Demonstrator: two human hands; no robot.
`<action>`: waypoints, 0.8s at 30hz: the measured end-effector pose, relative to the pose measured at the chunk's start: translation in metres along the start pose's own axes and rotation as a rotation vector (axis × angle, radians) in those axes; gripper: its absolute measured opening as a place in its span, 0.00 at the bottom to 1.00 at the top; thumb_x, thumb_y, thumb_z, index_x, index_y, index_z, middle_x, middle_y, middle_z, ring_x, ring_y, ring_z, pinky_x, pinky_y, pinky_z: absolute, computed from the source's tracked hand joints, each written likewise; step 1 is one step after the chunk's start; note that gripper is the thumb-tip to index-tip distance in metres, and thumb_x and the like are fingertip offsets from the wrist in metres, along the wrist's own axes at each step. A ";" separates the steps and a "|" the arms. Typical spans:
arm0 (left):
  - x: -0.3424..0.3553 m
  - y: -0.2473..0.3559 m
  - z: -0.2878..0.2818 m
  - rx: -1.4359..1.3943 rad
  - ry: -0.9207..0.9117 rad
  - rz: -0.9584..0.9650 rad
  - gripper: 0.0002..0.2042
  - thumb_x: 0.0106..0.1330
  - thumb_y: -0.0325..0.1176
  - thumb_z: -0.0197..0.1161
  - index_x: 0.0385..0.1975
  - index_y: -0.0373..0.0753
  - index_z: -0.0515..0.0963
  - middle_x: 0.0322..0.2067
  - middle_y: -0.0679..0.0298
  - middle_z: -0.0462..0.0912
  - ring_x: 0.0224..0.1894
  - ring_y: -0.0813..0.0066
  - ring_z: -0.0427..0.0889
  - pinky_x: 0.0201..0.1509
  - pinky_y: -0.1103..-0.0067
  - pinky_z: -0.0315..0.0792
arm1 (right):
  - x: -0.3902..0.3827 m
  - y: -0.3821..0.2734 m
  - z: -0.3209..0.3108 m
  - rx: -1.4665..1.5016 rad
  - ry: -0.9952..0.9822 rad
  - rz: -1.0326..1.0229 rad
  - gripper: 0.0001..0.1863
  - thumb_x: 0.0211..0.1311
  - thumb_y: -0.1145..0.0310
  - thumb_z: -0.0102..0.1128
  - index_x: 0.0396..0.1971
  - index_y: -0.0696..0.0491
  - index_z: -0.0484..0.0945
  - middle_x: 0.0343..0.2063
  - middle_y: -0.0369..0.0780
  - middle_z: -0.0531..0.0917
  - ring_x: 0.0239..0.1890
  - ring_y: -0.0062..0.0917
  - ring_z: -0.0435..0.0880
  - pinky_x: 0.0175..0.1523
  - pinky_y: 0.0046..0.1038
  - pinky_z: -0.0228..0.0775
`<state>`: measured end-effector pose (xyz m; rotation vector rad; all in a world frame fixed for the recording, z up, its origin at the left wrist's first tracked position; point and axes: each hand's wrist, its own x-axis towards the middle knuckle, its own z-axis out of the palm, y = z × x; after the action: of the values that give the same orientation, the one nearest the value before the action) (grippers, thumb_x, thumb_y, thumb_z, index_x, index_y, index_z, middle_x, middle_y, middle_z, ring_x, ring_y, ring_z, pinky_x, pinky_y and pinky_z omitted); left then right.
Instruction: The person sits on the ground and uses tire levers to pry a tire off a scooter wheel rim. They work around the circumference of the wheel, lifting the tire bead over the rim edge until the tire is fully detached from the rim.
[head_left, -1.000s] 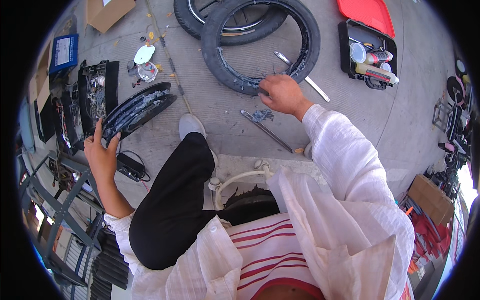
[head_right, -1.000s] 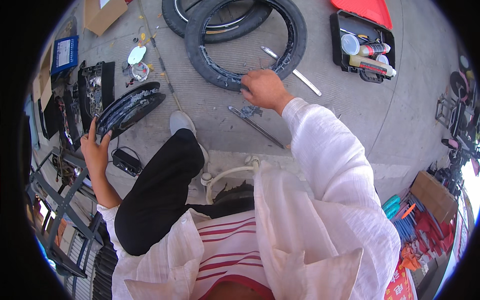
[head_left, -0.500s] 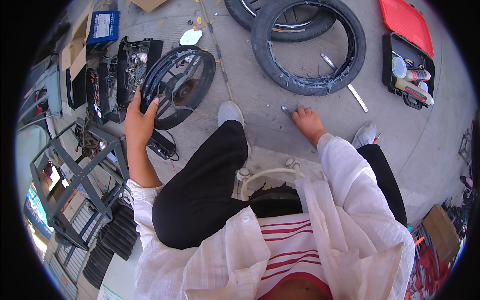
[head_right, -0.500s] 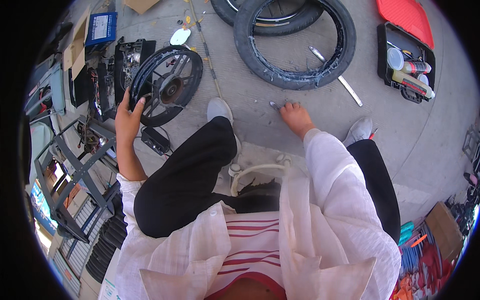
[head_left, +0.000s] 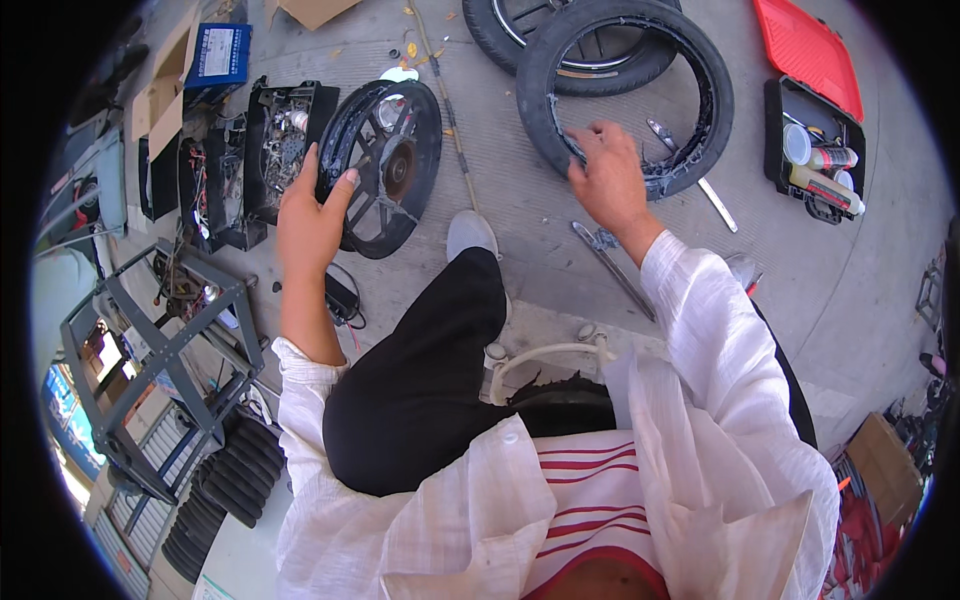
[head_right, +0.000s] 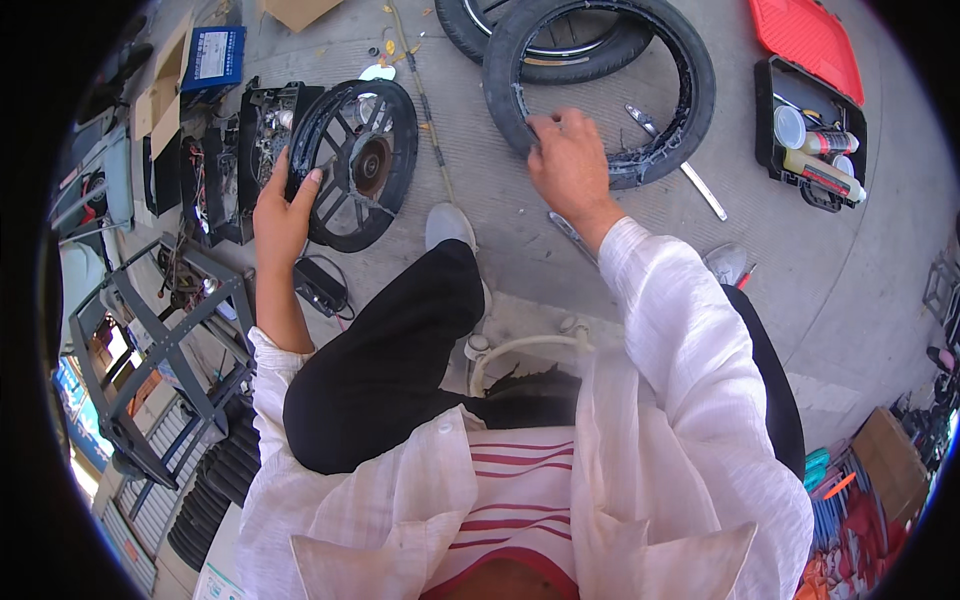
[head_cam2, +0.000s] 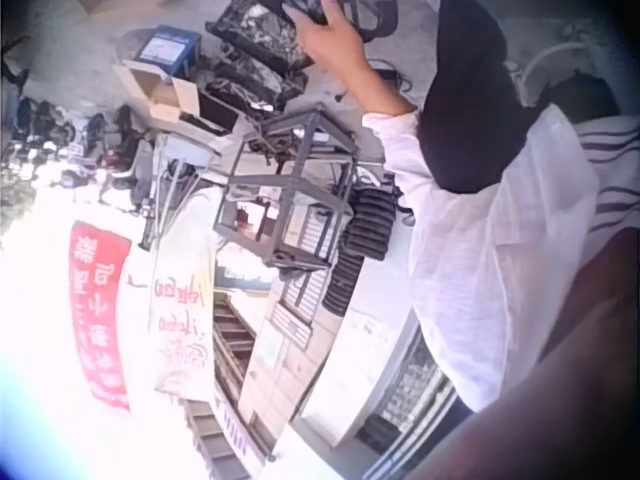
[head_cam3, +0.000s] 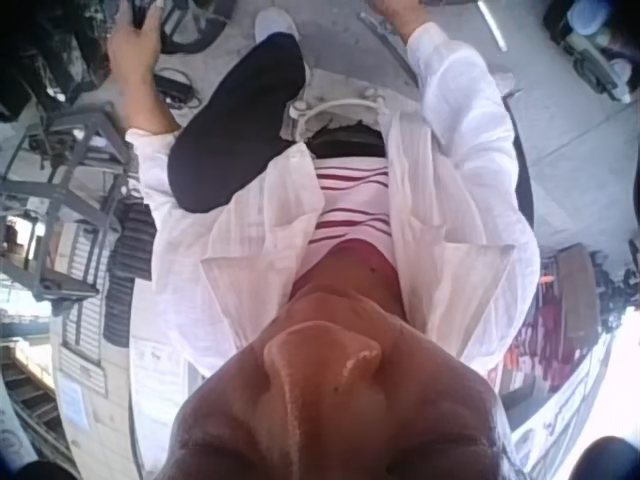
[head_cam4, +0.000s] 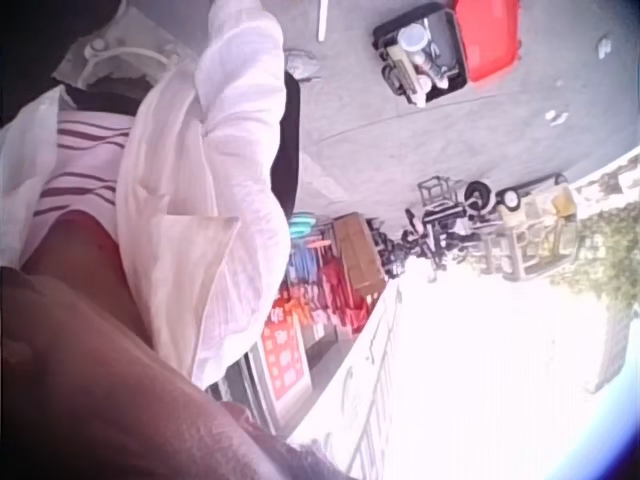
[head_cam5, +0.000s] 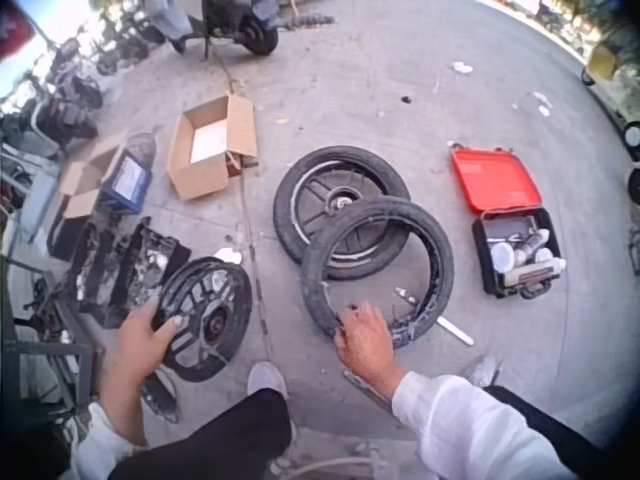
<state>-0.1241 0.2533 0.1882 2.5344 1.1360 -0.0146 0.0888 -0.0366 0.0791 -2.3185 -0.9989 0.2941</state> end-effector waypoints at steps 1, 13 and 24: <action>0.001 0.005 -0.001 0.006 0.012 0.016 0.34 0.64 0.52 0.65 0.66 0.38 0.70 0.50 0.44 0.81 0.54 0.49 0.79 0.59 0.66 0.70 | -0.001 -0.022 0.026 0.283 -0.115 0.010 0.19 0.55 0.73 0.63 0.50 0.53 0.81 0.44 0.48 0.79 0.46 0.43 0.79 0.54 0.38 0.72; 0.011 0.026 0.003 0.011 0.000 0.086 0.33 0.63 0.52 0.66 0.65 0.39 0.71 0.42 0.50 0.83 0.47 0.52 0.80 0.52 0.65 0.72 | 0.002 -0.174 0.182 0.700 -0.415 0.811 0.36 0.45 0.73 0.73 0.59 0.57 0.72 0.57 0.51 0.73 0.57 0.42 0.75 0.59 0.35 0.71; 0.015 0.012 0.002 -0.018 0.040 0.096 0.33 0.63 0.52 0.66 0.64 0.40 0.72 0.42 0.51 0.83 0.46 0.53 0.80 0.51 0.65 0.73 | -0.006 -0.156 0.181 0.921 -0.477 0.615 0.15 0.50 0.74 0.70 0.41 0.57 0.83 0.47 0.46 0.79 0.49 0.35 0.80 0.53 0.34 0.72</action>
<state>-0.1052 0.2559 0.1879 2.5815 1.0231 0.0708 -0.0818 0.1221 0.0275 -1.6257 -0.1831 1.2902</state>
